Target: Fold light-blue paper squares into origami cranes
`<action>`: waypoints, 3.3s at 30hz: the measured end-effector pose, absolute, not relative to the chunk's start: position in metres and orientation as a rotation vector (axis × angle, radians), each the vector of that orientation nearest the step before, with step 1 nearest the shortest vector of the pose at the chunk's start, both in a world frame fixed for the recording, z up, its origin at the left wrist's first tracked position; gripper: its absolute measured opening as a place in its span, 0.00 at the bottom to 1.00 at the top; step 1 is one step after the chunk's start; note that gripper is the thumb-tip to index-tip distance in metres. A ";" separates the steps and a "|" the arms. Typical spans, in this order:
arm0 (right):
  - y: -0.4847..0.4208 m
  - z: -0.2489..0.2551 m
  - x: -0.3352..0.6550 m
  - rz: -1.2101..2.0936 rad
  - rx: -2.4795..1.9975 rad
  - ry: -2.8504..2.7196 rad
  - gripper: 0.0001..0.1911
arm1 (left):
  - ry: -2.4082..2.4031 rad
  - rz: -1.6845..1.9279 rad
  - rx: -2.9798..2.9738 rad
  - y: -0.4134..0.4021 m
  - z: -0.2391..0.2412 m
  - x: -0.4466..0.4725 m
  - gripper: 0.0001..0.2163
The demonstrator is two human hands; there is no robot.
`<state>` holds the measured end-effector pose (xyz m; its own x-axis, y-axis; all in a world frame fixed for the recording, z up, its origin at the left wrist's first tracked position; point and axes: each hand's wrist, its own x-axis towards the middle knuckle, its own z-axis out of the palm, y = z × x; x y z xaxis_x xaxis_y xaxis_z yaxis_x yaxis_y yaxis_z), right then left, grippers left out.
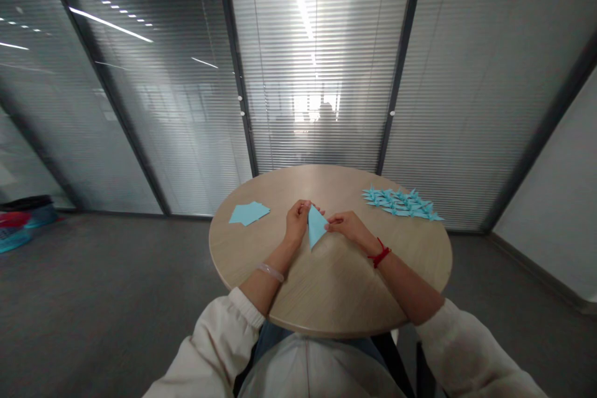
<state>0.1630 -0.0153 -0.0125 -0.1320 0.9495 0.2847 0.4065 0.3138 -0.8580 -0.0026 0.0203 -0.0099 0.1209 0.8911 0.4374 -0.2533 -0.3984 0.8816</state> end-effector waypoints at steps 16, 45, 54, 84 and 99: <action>-0.003 -0.023 0.155 0.819 -1.151 -1.598 0.13 | 0.553 1.338 1.221 0.024 -0.006 -0.009 0.19; -0.001 -0.030 0.158 0.745 -1.097 -1.631 0.14 | 0.658 1.322 1.382 0.032 -0.014 -0.007 0.18; -0.003 -0.028 0.159 0.750 -1.119 -1.691 0.15 | 0.698 1.370 1.399 0.023 -0.004 -0.008 0.18; 0.001 -0.028 0.166 0.609 -1.227 -1.626 0.14 | 0.953 1.181 1.769 0.034 -0.012 -0.015 0.25; 0.001 -0.023 0.171 0.626 -1.182 -1.527 0.14 | 0.906 1.005 1.871 0.023 -0.004 -0.014 0.26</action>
